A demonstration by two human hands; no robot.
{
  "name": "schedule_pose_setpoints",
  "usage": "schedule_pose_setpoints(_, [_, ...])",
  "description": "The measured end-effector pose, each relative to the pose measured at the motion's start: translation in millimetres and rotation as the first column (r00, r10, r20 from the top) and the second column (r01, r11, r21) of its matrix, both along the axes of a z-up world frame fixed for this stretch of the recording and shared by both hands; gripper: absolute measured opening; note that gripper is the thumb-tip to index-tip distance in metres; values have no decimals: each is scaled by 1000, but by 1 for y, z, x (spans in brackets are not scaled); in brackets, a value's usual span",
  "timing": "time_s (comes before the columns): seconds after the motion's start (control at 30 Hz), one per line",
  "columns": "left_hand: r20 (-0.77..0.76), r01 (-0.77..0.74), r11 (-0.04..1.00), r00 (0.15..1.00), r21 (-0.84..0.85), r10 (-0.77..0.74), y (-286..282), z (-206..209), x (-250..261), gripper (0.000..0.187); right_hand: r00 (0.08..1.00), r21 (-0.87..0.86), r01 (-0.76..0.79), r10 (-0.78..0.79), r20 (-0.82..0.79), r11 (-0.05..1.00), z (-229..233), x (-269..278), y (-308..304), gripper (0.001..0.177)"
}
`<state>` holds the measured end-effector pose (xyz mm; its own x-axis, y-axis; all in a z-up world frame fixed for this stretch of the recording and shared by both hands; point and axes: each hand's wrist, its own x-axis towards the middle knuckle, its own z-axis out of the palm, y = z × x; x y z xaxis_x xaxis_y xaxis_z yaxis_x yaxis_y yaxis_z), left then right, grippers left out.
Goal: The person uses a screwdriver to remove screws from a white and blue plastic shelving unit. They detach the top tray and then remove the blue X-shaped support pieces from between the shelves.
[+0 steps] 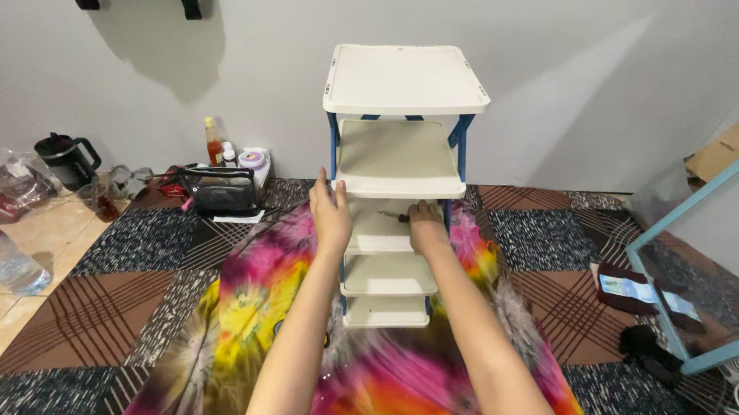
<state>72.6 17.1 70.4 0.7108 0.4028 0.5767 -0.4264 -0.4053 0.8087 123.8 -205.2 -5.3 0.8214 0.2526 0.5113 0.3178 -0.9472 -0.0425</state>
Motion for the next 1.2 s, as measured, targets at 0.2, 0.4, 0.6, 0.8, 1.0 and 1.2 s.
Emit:
schedule_pose_setpoints(0.2, [-54,98,995,994,7,-98,0,1,-8,55,999,76,14,-11,-42,997,6,-11,-8,48])
schedule_pose_setpoints(0.4, [-45,162,986,985,-43,-164,8,-5,-5,57,962,402,50,64,-266,914,24,-31,-12,29])
schedule_pose_setpoints(0.6, [-30,167,986,985,-27,-168,12,-18,7,58,849,511,-238,432,-303,826,65,-83,-25,38])
schedule_pose_setpoints(0.8, [32,218,974,976,-66,-216,10,-20,9,59,640,674,-151,591,-491,723,128,-110,-37,26])
schedule_pose_setpoints(1.0, [-22,79,996,997,40,-78,9,11,-22,54,782,924,-130,610,-127,360,154,-101,-50,24])
schedule_pose_setpoints(1.2, [278,-275,936,937,220,210,-2,53,-72,37,881,889,-261,469,61,375,141,-92,-62,27])
